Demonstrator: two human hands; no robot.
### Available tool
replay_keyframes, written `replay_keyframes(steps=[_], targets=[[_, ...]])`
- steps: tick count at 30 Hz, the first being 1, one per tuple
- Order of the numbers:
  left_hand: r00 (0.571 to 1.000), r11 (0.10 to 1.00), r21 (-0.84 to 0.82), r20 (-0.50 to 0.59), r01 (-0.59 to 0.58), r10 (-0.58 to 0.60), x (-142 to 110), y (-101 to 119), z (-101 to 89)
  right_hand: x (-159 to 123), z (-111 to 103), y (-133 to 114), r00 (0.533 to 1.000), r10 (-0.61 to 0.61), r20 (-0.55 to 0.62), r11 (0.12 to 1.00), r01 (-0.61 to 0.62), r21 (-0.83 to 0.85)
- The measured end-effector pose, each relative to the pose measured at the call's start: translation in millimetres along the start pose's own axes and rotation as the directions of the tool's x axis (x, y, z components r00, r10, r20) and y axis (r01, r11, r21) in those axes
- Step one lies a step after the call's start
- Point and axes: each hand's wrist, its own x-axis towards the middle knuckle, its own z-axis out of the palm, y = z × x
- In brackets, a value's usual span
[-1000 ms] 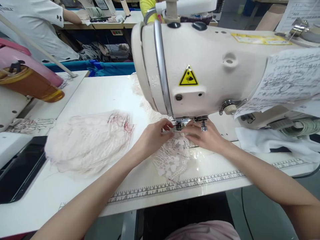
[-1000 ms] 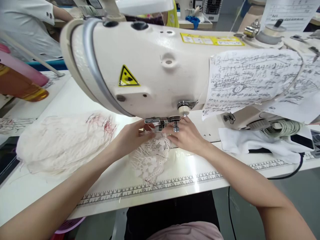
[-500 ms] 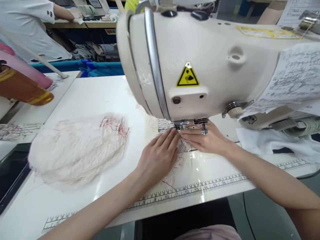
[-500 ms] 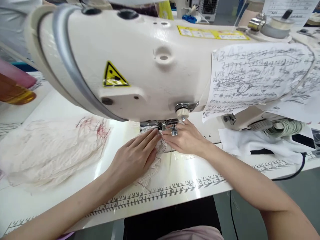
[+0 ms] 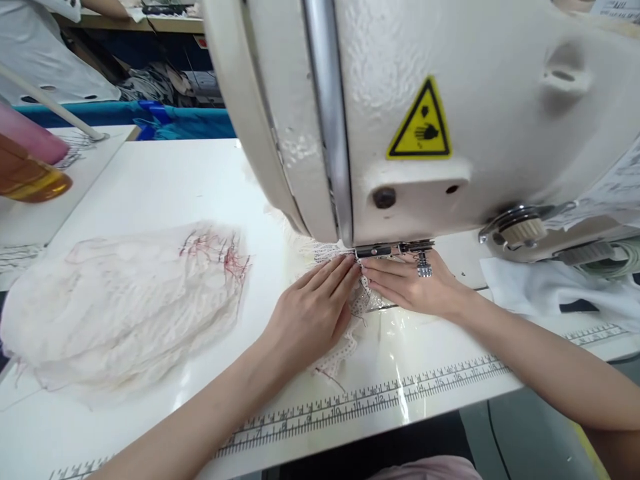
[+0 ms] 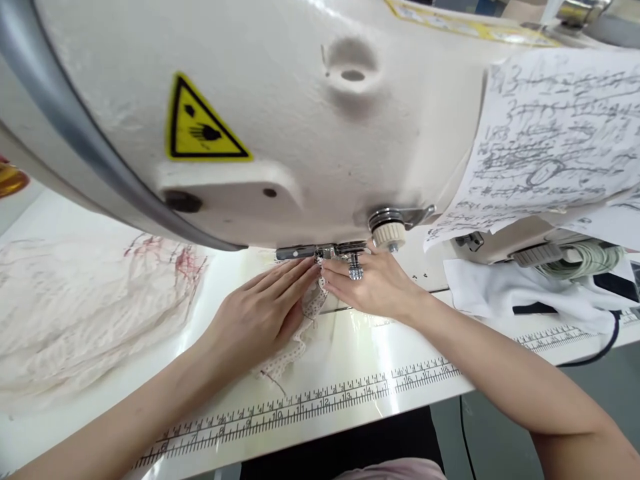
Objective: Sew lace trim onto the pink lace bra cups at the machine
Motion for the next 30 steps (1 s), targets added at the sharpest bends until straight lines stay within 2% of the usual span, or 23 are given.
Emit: replay_keyframes(steps=[3, 8, 23, 30], targets=[[1.000, 0.999, -0.039, 0.016, 0.011, -0.010, 1.3, -4.3, 0.6, 0.9, -0.8, -0.8, 0.996, -0.055, -0.070, 0.997, 0.051, -0.057], [1.000, 0.993, -0.115, 0.022, 0.021, -0.019, 1.9, -8.7, 1.7, 1.2, 0.1, -1.6, 0.996, -0.057, -0.063, 0.997, 0.054, -0.050], [0.999, 0.998, -0.056, 0.025, 0.023, -0.022, 3.6, -8.4, 0.7, 0.7, 7.7, -1.7, 0.988, -0.070, -0.135, 0.995, 0.060, -0.075], [1.000, 0.999, -0.043, 0.021, 0.019, -0.019, 3.0, -10.0, 2.2, 4.0, 8.4, 3.4, 0.987, -0.082, -0.135, 0.995, 0.089, 0.044]])
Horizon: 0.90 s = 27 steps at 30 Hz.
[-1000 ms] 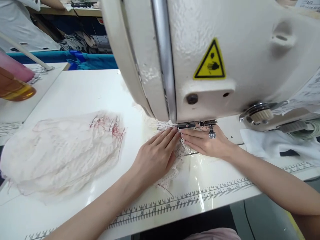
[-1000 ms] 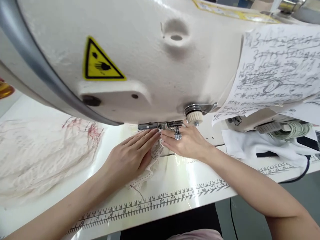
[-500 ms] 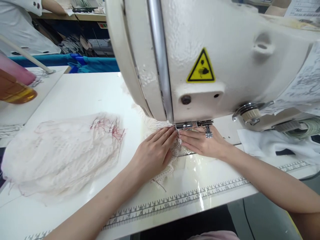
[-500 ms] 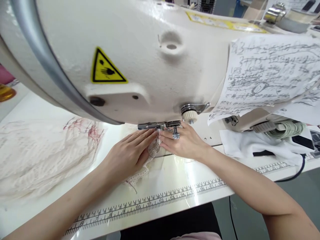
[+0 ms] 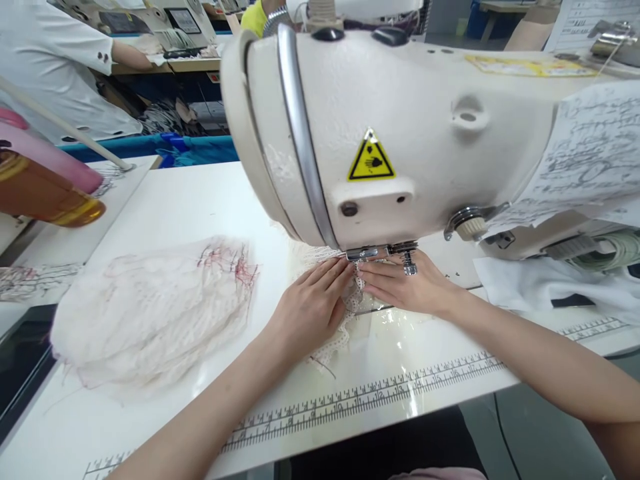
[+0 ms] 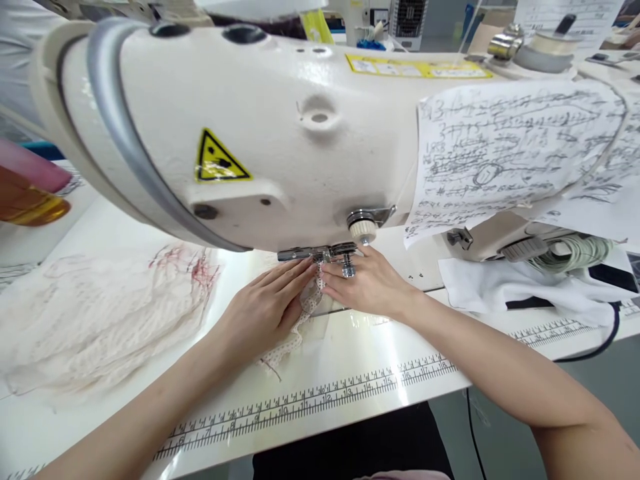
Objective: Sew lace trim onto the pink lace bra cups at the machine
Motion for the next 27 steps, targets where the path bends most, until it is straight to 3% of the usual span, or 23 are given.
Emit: replay_keyframes(steps=[5, 10, 14, 17, 19, 20, 22, 25, 27], targets=[[1.000, 1.000, 0.002, 0.006, 0.016, -0.016, 1.1, 0.4, -0.2, 0.9, -0.4, 0.3, 1.000, 0.003, 0.002, 0.999, -0.003, 0.033], [0.999, 0.997, 0.071, -0.016, -0.043, 0.044, 1.3, 14.8, -31.2, 1.1, -8.2, -5.3, 1.000, 0.002, -0.004, 0.999, -0.002, -0.035], [0.979, 0.978, 0.026, 0.013, -0.206, 0.205, -25.2, 20.6, -55.3, 0.2, -14.2, -7.2, 0.995, -0.096, 0.037, 0.995, 0.095, 0.017], [0.930, 0.924, 0.106, 0.028, -0.367, 0.366, -53.5, 18.6, -56.6, -1.1, -15.8, -5.8, 0.991, -0.098, 0.085, 0.995, 0.096, 0.036], [0.921, 0.912, 0.126, 0.024, -0.390, 0.390, -64.9, 18.7, -54.6, -2.2, -15.8, -4.5, 0.992, -0.090, 0.093, 0.993, 0.083, 0.081], [0.941, 0.935, 0.110, 0.005, -0.336, 0.337, -66.8, 19.5, -54.6, -2.6, -15.6, -4.0, 0.992, -0.088, 0.093, 0.989, 0.076, 0.124], [0.993, 0.993, 0.036, -0.040, -0.113, 0.114, -62.6, 21.8, -57.7, -2.7, -15.4, -3.7, 0.992, -0.069, 0.107, 0.973, 0.044, 0.227], [0.983, 0.985, -0.031, -0.068, 0.169, -0.171, -41.7, 21.9, -68.1, 1.1, -15.8, -4.8, 0.989, 0.008, 0.148, 0.936, -0.059, 0.346], [0.979, 0.980, -0.031, -0.042, 0.198, -0.200, -23.9, 17.6, -72.7, 6.1, -16.0, -5.7, 0.984, 0.056, 0.169, 0.914, -0.119, 0.388]])
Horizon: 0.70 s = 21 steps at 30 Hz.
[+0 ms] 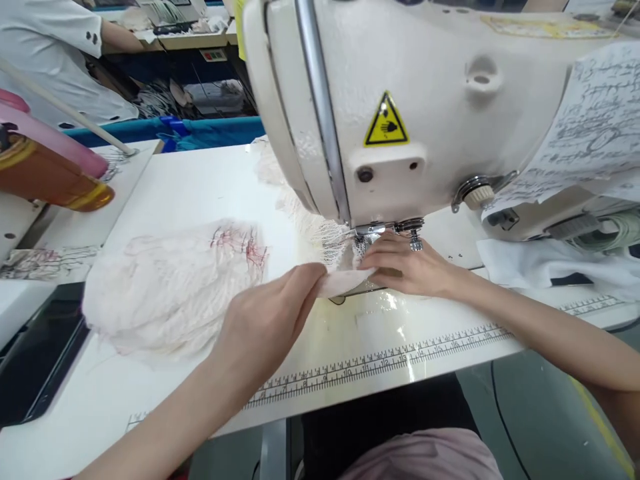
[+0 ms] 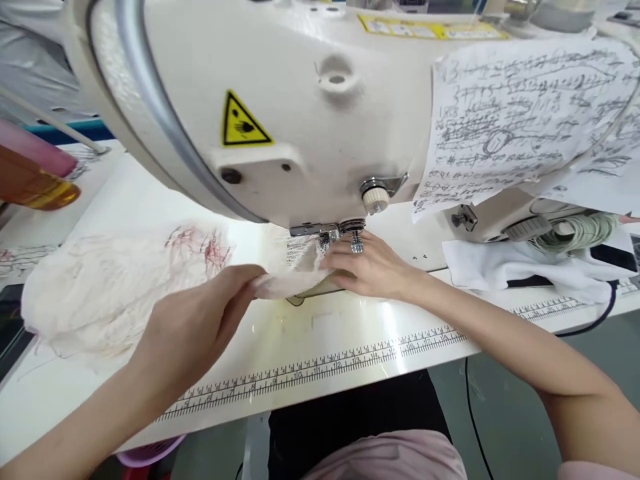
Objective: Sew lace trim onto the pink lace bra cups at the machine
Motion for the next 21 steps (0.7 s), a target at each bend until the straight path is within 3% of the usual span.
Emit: replay_keyframes(steps=[4, 7, 12, 18, 21], targets=[[0.974, 0.991, -0.091, 0.194, -0.099, 0.115, 29.2, -6.7, 11.1, 8.2, 1.9, 0.2, 0.998, 0.060, -0.014, 0.995, -0.059, 0.076], [0.952, 0.980, -0.025, 0.233, -0.199, 0.200, 35.6, -10.3, 29.5, 7.1, 8.2, 3.4, 0.996, 0.085, -0.018, 0.992, -0.083, 0.096], [0.958, 0.955, 0.086, 0.067, -0.285, 0.280, 25.9, -10.8, 47.2, -2.3, 20.0, 3.8, 0.990, 0.092, -0.104, 0.991, -0.101, -0.083], [0.959, 0.966, 0.066, -0.121, -0.250, 0.257, 20.9, -9.9, 52.9, -1.4, 19.3, -1.4, 0.995, -0.068, -0.078, 0.973, 0.049, -0.226], [0.955, 0.960, 0.021, -0.104, -0.279, 0.280, 21.0, -12.6, 59.9, 0.0, 17.5, -0.5, 0.992, -0.102, -0.078, 0.967, 0.081, -0.243]])
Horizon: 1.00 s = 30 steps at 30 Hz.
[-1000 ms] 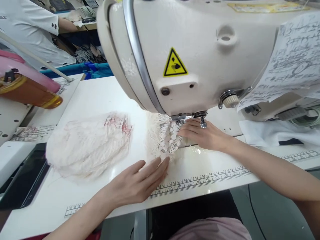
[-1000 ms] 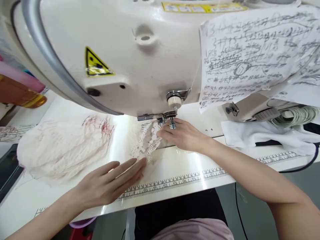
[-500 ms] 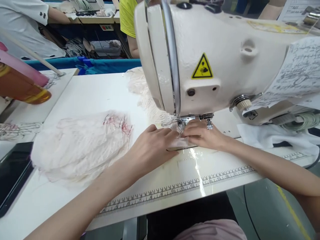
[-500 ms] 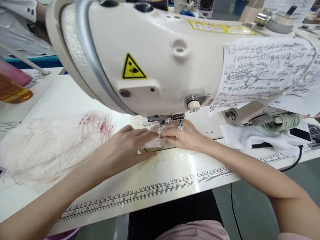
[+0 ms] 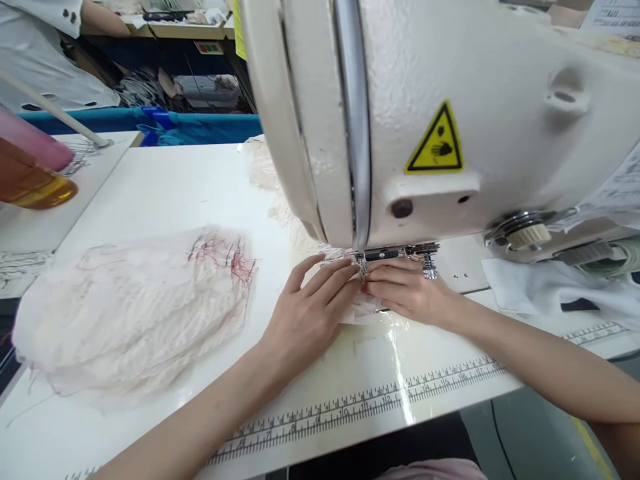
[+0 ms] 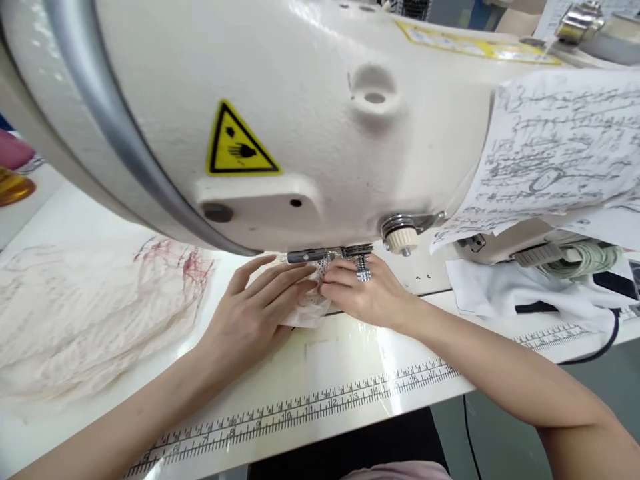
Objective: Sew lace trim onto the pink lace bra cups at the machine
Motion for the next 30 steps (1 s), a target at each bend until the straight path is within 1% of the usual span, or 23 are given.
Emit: replay_keyframes(steps=[4, 6, 10, 17, 22, 27, 30], targets=[[0.991, 1.000, 0.003, 0.133, -0.027, 0.026, -4.1, -4.4, 9.2, -0.1, 0.3, 1.8, 1.000, -0.010, -0.027, 1.000, 0.010, 0.008], [0.986, 0.999, 0.020, 0.166, -0.034, 0.030, -5.1, -5.4, 10.9, 0.3, 0.7, 2.1, 0.999, -0.018, -0.044, 1.000, 0.019, 0.023], [0.982, 0.998, 0.037, 0.183, -0.048, 0.040, -3.3, -6.0, 8.7, 2.0, 1.5, 2.1, 0.998, -0.024, -0.053, 0.999, 0.026, 0.038], [0.972, 0.998, -0.003, 0.227, -0.062, 0.061, -2.0, -13.8, 4.9, 3.3, 6.7, 0.5, 0.997, -0.018, -0.078, 0.999, 0.021, 0.041], [0.967, 0.999, -0.025, 0.250, -0.048, 0.053, -2.5, -18.4, 3.7, 1.6, 12.4, 0.6, 0.998, -0.015, -0.064, 1.000, 0.016, 0.024], [0.962, 0.999, -0.002, 0.271, -0.036, 0.035, -1.1, -14.9, 4.2, -0.4, 16.0, 2.9, 0.997, -0.003, -0.081, 0.999, 0.007, 0.045], [0.968, 0.999, 0.024, 0.249, -0.036, 0.028, -0.2, -10.8, 6.3, -0.7, 12.2, 1.6, 0.995, 0.008, -0.103, 1.000, -0.006, 0.014]])
